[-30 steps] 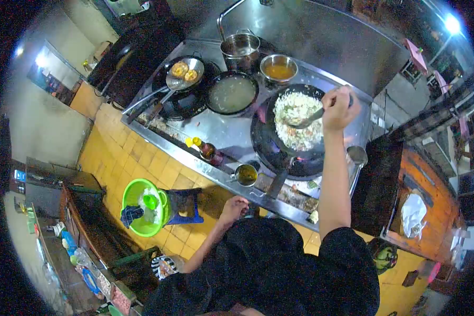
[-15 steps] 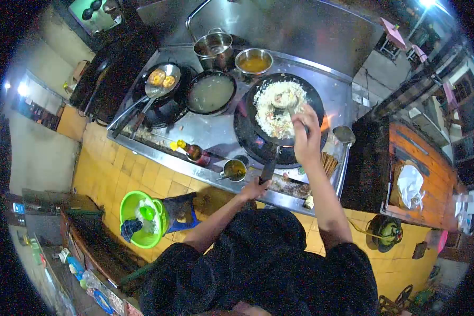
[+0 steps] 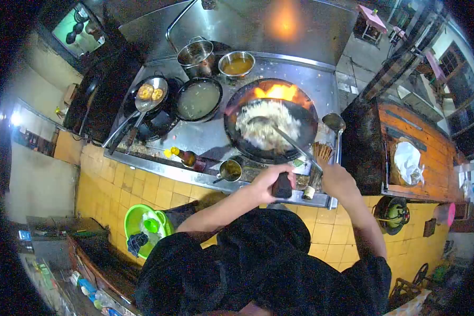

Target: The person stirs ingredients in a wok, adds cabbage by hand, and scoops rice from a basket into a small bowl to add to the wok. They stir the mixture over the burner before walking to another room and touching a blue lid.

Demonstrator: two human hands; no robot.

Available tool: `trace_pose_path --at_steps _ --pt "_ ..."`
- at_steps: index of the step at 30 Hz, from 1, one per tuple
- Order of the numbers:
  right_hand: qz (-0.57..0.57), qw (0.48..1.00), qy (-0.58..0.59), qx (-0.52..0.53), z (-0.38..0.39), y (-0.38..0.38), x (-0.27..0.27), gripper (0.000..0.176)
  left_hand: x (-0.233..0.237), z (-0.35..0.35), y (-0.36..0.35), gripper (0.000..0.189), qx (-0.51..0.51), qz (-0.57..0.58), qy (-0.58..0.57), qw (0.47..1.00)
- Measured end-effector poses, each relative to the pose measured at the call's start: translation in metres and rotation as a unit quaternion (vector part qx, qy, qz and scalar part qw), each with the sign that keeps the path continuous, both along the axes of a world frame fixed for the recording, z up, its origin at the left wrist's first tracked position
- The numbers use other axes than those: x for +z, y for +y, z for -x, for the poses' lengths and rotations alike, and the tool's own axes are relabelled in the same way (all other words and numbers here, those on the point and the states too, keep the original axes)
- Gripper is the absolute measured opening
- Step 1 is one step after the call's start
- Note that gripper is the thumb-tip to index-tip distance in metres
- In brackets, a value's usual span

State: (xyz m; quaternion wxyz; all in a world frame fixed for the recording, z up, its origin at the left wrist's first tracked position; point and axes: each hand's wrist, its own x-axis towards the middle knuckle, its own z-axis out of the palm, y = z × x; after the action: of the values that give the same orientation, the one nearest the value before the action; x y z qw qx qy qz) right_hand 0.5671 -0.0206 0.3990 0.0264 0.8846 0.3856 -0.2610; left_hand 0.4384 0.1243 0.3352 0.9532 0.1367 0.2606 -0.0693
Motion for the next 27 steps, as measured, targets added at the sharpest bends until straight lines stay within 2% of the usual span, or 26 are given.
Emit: trace_pose_path --at_steps 1,3,4,5,7,8,9,11,14,15,16,17,18,19,21,23,25,26,27 --pt "-0.023 0.999 -0.003 0.025 0.001 -0.009 0.001 0.062 0.012 0.004 0.002 0.012 -0.033 0.063 0.014 0.997" --pt "-0.038 0.998 0.001 0.052 0.009 -0.02 0.006 0.061 -0.03 -0.001 0.029 0.017 -0.053 0.059 0.041 0.996" --pt "-0.061 0.996 -0.003 0.07 0.011 -0.022 0.012 0.059 -0.054 0.005 0.044 0.021 -0.063 -0.081 -0.005 0.995" --pt "-0.084 0.993 -0.009 0.087 0.014 -0.023 0.016 0.058 -0.091 0.011 0.049 0.02 -0.046 -0.087 0.027 0.995" --pt "-0.037 0.997 -0.018 0.059 0.023 -0.019 0.009 0.057 -0.041 0.027 0.025 0.016 -0.059 -0.154 0.14 0.976" --pt "-0.048 0.997 -0.038 0.043 0.028 -0.015 0.008 0.058 -0.088 0.028 -0.001 0.012 -0.017 -0.204 0.174 0.963" --pt "-0.055 0.997 -0.054 0.028 0.033 -0.015 0.005 0.058 -0.059 0.043 -0.017 0.009 -0.037 -0.129 0.082 0.988" --pt "-0.034 0.997 -0.066 0.028 0.033 -0.013 -0.006 0.058 -0.011 0.056 -0.035 0.009 -0.107 -0.124 0.089 0.983" --pt "-0.036 0.997 -0.042 0.047 0.041 -0.017 0.0 0.056 -0.042 0.034 0.009 0.015 -0.11 -0.118 0.125 0.979" --pt "-0.035 0.998 -0.037 0.044 0.041 -0.018 -0.007 0.056 -0.062 0.027 0.03 0.017 -0.1 -0.178 0.119 0.972" --pt "-0.042 0.996 -0.06 0.055 0.041 -0.019 -0.018 0.051 -0.09 0.023 0.039 0.017 -0.056 -0.2 0.106 0.973" --pt "-0.047 0.993 -0.083 0.065 0.042 -0.02 -0.026 0.046 -0.092 0.025 0.03 0.017 -0.032 -0.202 0.116 0.972" --pt "-0.02 0.997 -0.076 0.026 0.045 -0.011 -0.028 0.046 -0.095 0.028 0.022 0.017 -0.007 -0.205 0.127 0.971" --pt "-0.021 0.996 -0.079 0.025 0.044 -0.01 -0.032 0.046 -0.066 0.034 0.001 0.018 0.002 -0.194 0.155 0.969" --pt "-0.016 0.994 -0.11 0.01 0.044 -0.008 -0.04 0.047 -0.019 0.057 -0.017 0.017 -0.113 -0.192 0.097 0.97" --pt "-0.013 0.993 -0.112 0.019 0.041 -0.005 -0.039 0.048 -0.016 0.058 -0.015 0.018 -0.131 -0.17 0.131 0.968" --pt "0.005 0.994 -0.103 0.034 0.053 -0.013 -0.044 0.051 -0.04 0.038 0.023 0.02 -0.091 -0.173 0.115 0.974" --pt "0.057 0.994 -0.086 0.029 0.051 -0.009 -0.048 0.053 -0.074 0.029 0.045 0.02 -0.075 -0.205 0.074 0.973" --pt "0.056 0.995 -0.084 0.027 0.046 -0.005 -0.053 0.053 -0.1 0.025 0.055 0.021 -0.022 -0.183 0.08 0.98"
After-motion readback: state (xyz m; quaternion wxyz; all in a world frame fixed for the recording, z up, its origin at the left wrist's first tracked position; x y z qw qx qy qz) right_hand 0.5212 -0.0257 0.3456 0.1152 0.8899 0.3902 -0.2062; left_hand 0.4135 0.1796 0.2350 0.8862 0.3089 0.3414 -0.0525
